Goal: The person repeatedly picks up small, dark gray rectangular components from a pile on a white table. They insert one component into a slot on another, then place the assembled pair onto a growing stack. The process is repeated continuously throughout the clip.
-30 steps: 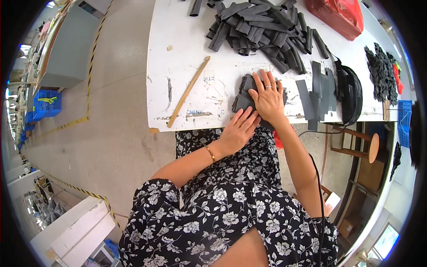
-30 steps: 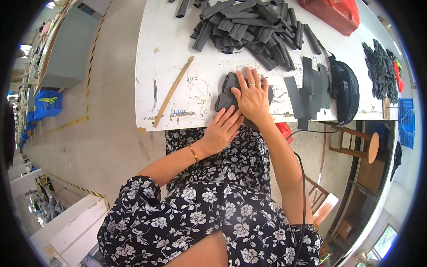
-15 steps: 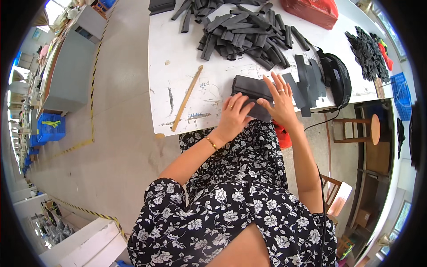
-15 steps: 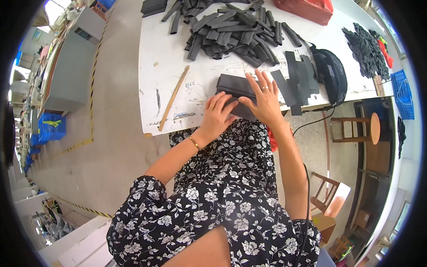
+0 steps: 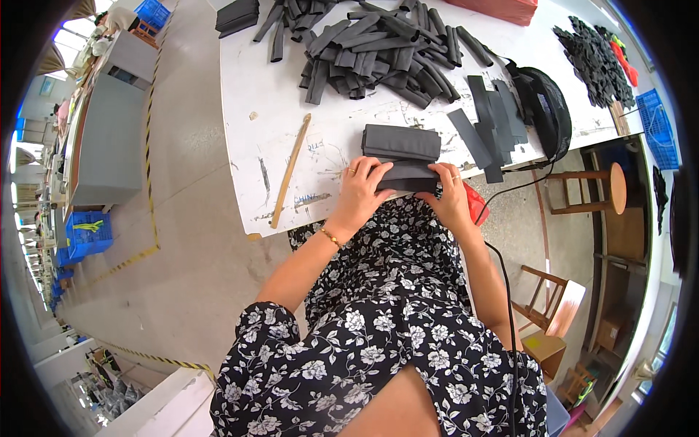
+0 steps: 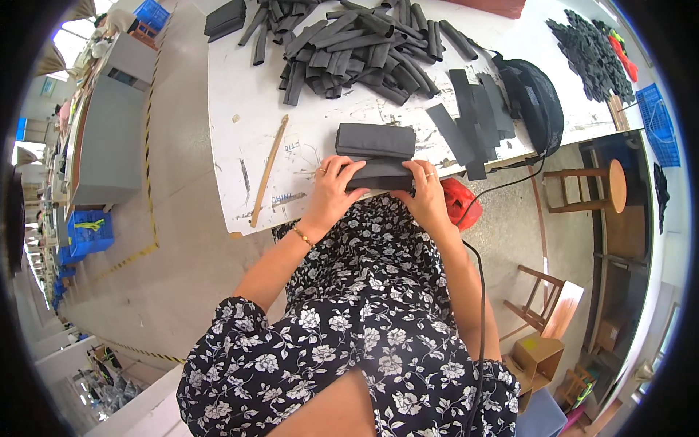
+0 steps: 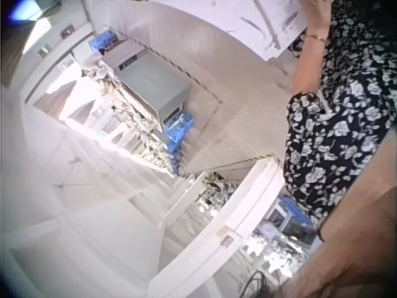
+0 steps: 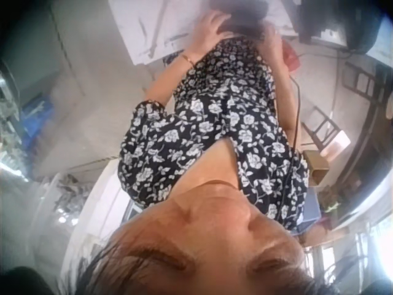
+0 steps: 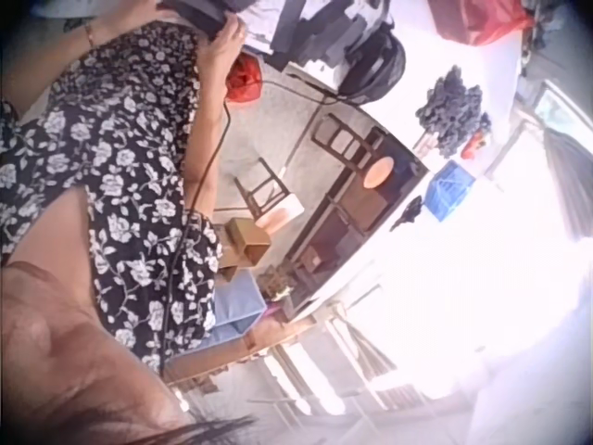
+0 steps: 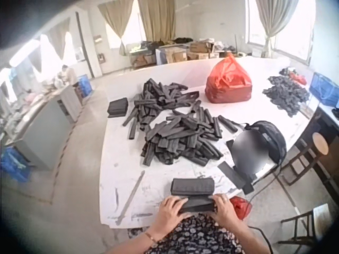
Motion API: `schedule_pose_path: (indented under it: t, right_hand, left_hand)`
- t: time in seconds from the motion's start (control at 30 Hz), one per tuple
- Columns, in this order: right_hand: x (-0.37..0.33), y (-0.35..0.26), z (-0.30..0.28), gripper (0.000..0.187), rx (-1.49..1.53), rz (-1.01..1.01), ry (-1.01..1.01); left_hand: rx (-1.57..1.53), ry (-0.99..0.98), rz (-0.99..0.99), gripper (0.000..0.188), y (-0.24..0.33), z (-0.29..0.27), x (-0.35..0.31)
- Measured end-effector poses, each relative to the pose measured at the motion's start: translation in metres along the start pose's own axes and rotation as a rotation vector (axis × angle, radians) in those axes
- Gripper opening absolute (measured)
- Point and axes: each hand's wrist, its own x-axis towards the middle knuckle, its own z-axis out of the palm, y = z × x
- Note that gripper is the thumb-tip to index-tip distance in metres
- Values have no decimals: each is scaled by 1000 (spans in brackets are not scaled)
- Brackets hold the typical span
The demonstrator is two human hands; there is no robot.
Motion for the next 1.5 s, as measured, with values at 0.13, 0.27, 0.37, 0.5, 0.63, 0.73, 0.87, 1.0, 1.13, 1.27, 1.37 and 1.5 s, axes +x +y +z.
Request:
schedule_pose_path:
  t: [0.13, 0.27, 0.37, 0.5, 0.63, 0.73, 0.87, 1.0, 1.13, 1.27, 1.37, 1.5]
  right_hand:
    - [7, -10, -7, 60, -165, -150, 16]
    - [-2, 8, 1, 51, -212, -197, 24]
    - [-1, 0, -10, 53, -150, -154, 15]
    - [19, 22, -26, 38, -89, 46, 327]
    - [54, 50, -32, 35, -449, 261, 351]
    - [62, 53, -22, 41, -710, 378, 159]
    - [62, 62, -12, 33, -845, 340, 29]
    - [58, 64, -13, 24, -880, 267, 66]
    - [59, 64, -5, 25, -907, 204, -30]
    - [54, 63, -9, 27, -949, 134, -29]
    - [56, 59, -6, 21, -934, 7, -39]
    - [55, 66, -27, 20, -689, 125, -10]
  left_hand:
    - [142, 41, 20, 56, -2, 4, -5]
    - [221, 28, 50, 56, -3, 7, -5]
    - [185, 128, 64, 47, 10, -4, 3]
    - [9, 350, 24, 26, 4, -8, 57]
    - [-504, 359, -183, 15, -5, 17, 176]
    - [-541, 73, -659, 24, -23, 61, 224]
    - [-328, 376, -728, 27, -33, 108, 231]
    - [-142, 915, -335, 37, -19, 77, 248]
    - [-5, 382, -496, 23, -56, 59, 270]
    - [-704, 426, -777, 23, -55, 59, 278]
    - [-454, 518, -805, 18, -86, 73, 272]
    - [-929, 334, -903, 13, -48, 67, 268]
